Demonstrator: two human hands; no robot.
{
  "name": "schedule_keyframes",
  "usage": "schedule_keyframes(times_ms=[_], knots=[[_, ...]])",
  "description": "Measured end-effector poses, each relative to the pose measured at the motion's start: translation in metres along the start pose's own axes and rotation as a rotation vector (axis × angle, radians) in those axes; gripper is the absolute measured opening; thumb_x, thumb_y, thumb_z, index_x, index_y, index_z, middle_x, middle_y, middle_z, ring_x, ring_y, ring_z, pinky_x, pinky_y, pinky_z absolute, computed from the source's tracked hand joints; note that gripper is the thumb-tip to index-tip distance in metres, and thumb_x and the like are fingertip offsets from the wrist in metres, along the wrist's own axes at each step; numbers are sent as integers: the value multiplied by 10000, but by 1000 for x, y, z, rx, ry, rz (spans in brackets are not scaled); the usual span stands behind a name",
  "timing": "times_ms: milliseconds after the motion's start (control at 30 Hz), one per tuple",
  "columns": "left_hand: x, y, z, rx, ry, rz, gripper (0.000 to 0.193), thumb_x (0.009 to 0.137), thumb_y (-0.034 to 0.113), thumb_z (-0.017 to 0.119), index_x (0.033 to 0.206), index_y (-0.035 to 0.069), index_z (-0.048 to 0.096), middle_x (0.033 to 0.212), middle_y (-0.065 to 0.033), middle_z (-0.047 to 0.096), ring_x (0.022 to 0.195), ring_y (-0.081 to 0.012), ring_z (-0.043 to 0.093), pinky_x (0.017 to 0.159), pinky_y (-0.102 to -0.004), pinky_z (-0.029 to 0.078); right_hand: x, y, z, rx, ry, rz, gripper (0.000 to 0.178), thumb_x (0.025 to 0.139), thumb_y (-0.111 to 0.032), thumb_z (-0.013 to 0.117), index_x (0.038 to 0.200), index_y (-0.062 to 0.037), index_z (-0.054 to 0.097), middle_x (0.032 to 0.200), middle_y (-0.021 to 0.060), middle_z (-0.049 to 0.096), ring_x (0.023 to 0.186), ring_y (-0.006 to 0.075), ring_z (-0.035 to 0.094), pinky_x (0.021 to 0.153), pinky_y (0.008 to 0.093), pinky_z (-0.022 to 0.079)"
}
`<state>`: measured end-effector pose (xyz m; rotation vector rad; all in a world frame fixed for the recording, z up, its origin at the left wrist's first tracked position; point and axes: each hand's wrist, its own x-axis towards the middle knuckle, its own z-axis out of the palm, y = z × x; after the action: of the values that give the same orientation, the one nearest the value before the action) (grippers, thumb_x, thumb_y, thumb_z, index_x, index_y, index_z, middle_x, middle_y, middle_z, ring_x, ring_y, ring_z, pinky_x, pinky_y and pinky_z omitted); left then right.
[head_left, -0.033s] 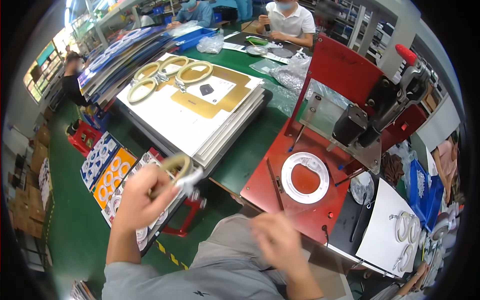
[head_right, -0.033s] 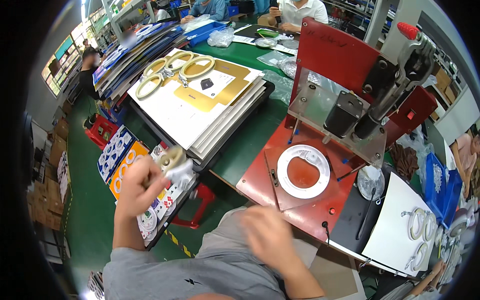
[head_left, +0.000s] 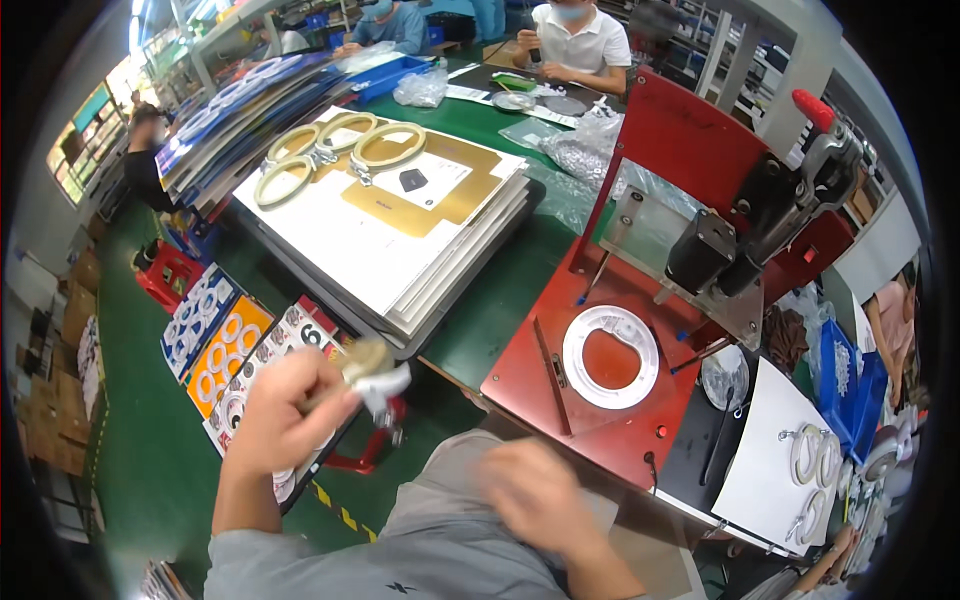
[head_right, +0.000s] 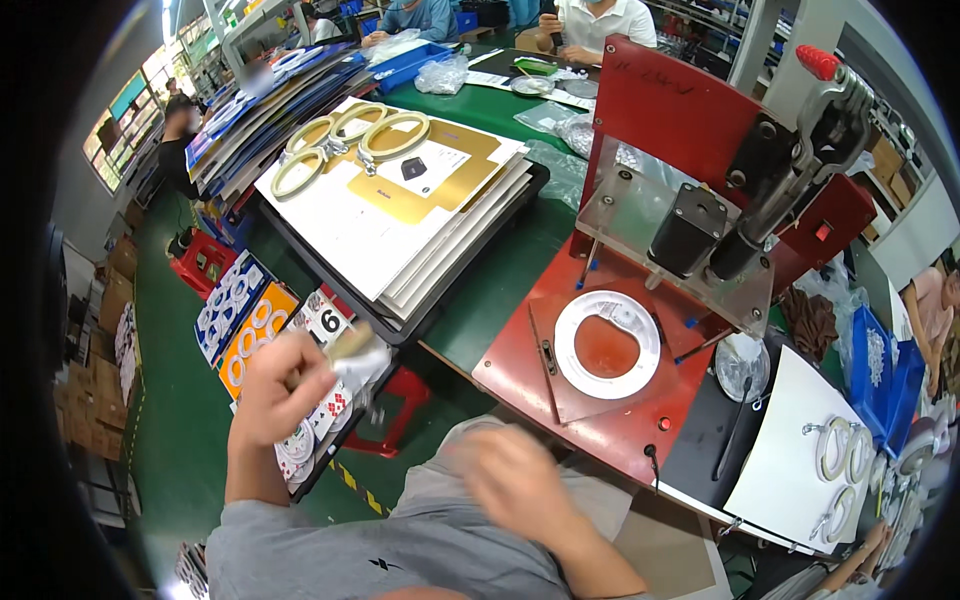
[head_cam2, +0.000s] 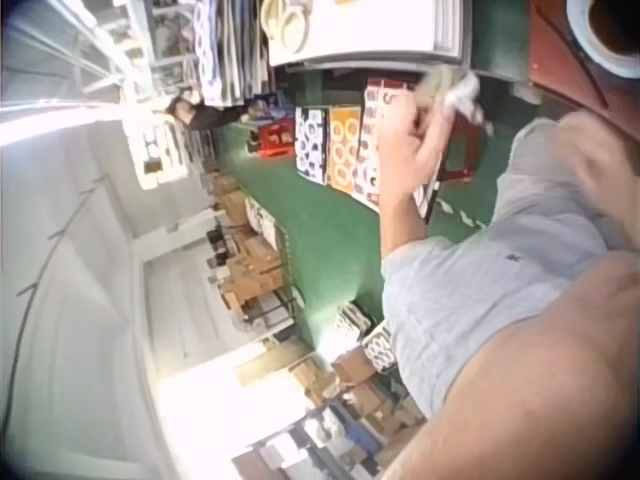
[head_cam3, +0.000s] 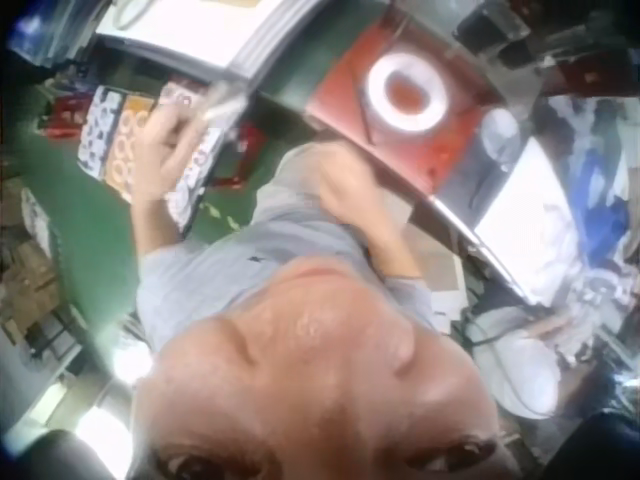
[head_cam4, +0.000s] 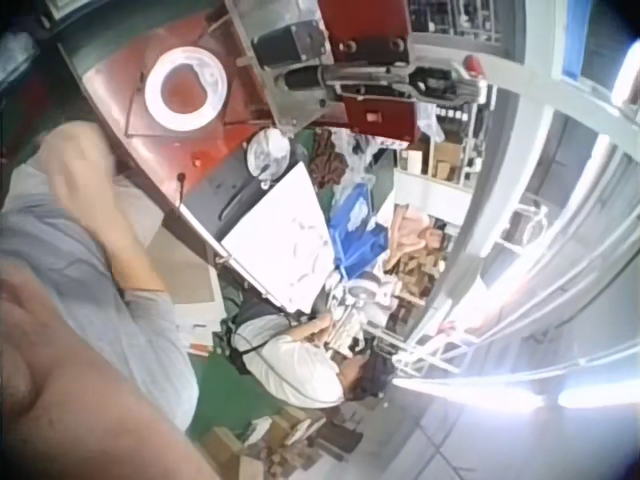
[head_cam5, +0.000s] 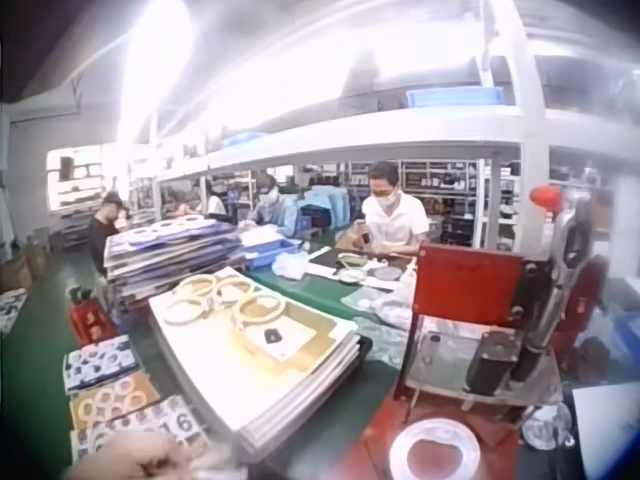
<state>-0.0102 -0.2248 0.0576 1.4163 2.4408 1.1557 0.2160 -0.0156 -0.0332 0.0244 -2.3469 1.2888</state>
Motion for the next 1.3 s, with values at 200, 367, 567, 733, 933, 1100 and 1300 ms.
schedule_keyframes(times_ms=[200, 367, 567, 733, 933, 1100, 1300], knots=[[-33, -53, 80, -920, -307, -862, 310, 1060, 316, 585, 906, 47, 598, 685, -42, 601, 540, -148, 560, 504, -284, 445, -12, -2, 83, 204, -233, 82, 374, 953, -164, 693, 1290, -17, 624, 1200, 140, 613, 1122, 343, 602, 965, 417, 497], [-71, -89, 148, -1660, -158, -1296, 314, 1087, 313, 484, 1042, 25, 602, 809, -89, 645, 741, -213, 651, 689, -345, 544, -40, 21, 112, -80, -265, 137, 377, 996, -258, 635, 1273, -5, 597, 1174, 154, 611, 1108, 355, 600, 933, 447, 490], [-67, -60, 155, -1363, -286, -1195, 380, 1087, 378, 524, 968, 45, 664, 849, -111, 707, 702, -196, 691, 597, -302, 546, -39, 28, 72, 128, -221, 288, 271, 1020, -237, 612, 1167, -14, 661, 859, 156, 663, 799, 351, 667, 737, 408, 528], [-62, -71, 168, -771, -168, -382, 240, 1044, 259, 641, 921, 54, 664, 940, -74, 700, 745, -93, 651, 631, -216, 490, -43, 13, 28, 540, 3, 604, 304, 1075, -218, 560, 935, 0, 719, 691, -25, 552, 610, 68, 478, 664, 293, 508], [-35, -40, 154, -1031, -537, -42, 260, 1103, 154, 497, 1237, -11, 646, 1187, -98, 697, 1117, -169, 639, 1004, -336, 483, -55, 10, 8, 795, 398, 482, 449, 1065, -423, 574, 1020, 23, 603, 692, 27, 594, 478, 43, 359, 450, 226, 304], [-27, -17, 173, -1255, -643, -118, 318, 1094, 179, 535, 1337, -22, 577, 1225, -108, 707, 1172, -171, 645, 1019, -343, 489, -50, 6, -18, 587, 553, 446, 373, 1110, -287, 503, 1277, 31, 603, 628, -20, 454, 445, 39, 367, 418, 214, 299], [-17, 8, 193, -1368, -580, -111, 333, 1070, 76, 535, 1375, -44, 480, 1242, -247, 679, 1182, -320, 675, 1008, -430, 551, -35, -3, -41, 160, 644, 274, 327, 1042, -59, 572, 1345, 26, 660, 812, 28, 692, 550, 18, 486, 520, 196, 391]])
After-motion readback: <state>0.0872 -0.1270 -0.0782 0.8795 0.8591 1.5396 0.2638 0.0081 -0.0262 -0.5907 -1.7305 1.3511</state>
